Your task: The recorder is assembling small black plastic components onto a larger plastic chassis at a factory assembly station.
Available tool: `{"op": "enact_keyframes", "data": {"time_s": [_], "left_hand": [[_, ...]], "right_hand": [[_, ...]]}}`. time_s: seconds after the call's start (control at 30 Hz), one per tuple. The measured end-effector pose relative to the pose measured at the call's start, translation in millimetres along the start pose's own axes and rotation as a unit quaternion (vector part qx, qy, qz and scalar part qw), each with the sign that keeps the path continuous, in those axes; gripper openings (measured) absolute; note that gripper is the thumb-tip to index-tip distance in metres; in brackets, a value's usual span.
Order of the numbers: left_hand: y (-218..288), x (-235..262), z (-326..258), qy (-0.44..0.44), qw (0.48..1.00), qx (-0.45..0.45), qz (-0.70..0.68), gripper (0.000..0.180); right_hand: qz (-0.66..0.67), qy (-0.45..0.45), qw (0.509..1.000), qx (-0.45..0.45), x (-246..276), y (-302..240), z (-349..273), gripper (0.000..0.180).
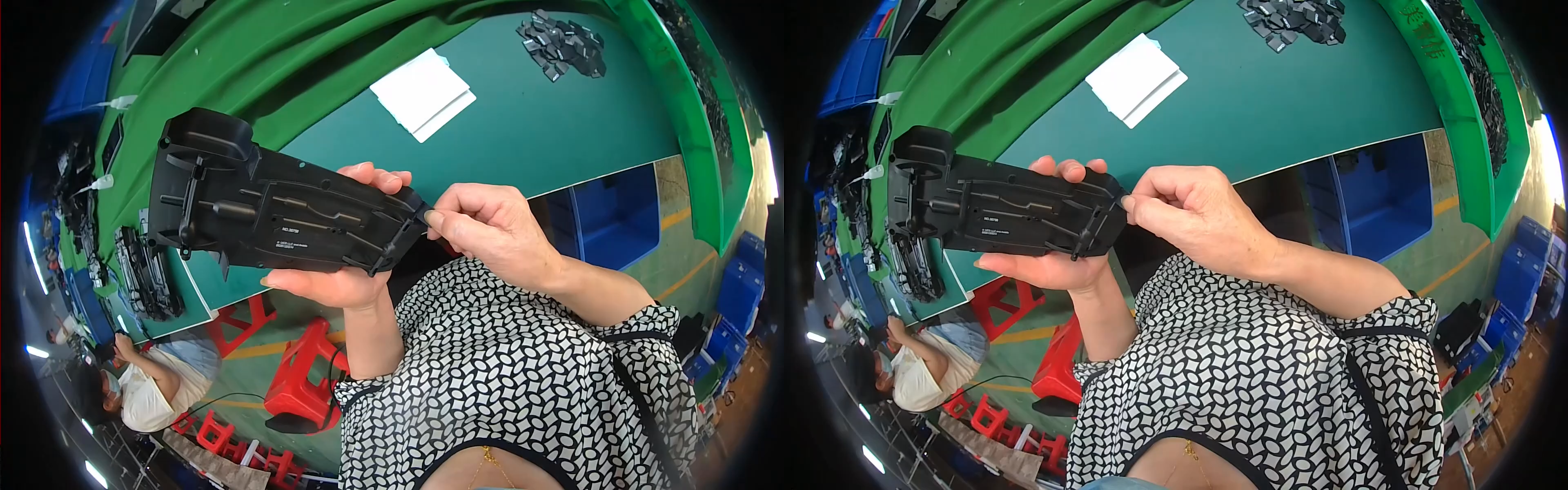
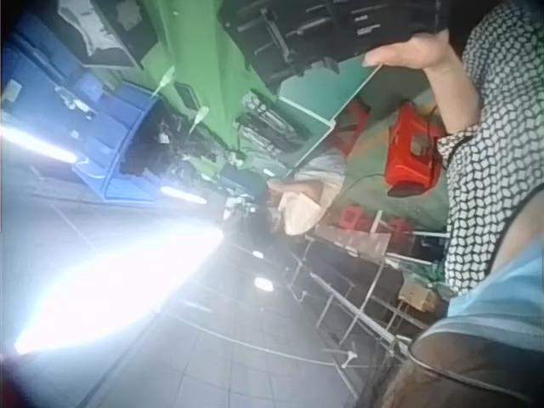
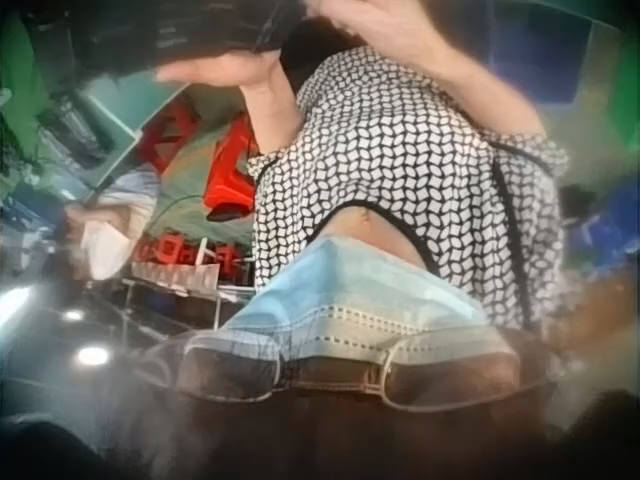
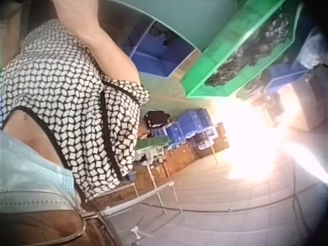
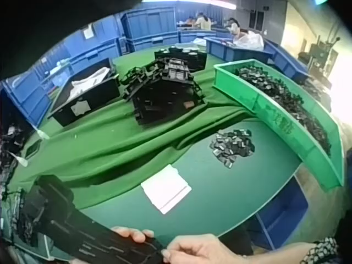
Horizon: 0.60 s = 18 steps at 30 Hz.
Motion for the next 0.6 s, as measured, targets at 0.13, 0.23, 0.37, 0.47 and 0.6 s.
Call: {"op": "enact_keyframes", "data": {"time_s": [0.13, 0.23, 0.37, 0.47, 0.6], "left_hand": [[1.0, 0.6, 0.9, 0.006, 1.000, -0.006, 0.003, 0.094], [-0.5, 2.3, -0.8, 0.011, 1.000, 0.006, 0.011, 0.094], [0.1, -2.5, 0.5, 0.003, 1.000, -0.004, -0.005, 0.094], [-0.4, -0.2, -0.2, -0.001, 1.000, 0.001, -0.004, 0.094], [0.5, 0.5, 0.2, -0.010, 1.000, 0.000, 0.006, 0.094]], "right_hand": [[0.012, -0.002, 1.000, 0.001, 0.2, -2.1, -1.8, 0.020], [0.006, -0.001, 1.000, -0.012, 1.8, -1.6, -2.5, 0.019], [0.005, 0.000, 1.000, -0.003, 1.0, -2.0, -1.9, 0.019], [0.003, 0.001, 1.000, -0.004, 1.0, -1.8, -1.5, 0.019], [0.004, -0.004, 1.000, -0.024, 1.6, -0.6, -0.9, 0.020]]}}
Point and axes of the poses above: each hand's wrist, its own z-axis towards the middle knuckle, its own x-axis out of the back of the hand, y = z × x, the point moved 6 cm from there along z, towards the middle knuckle
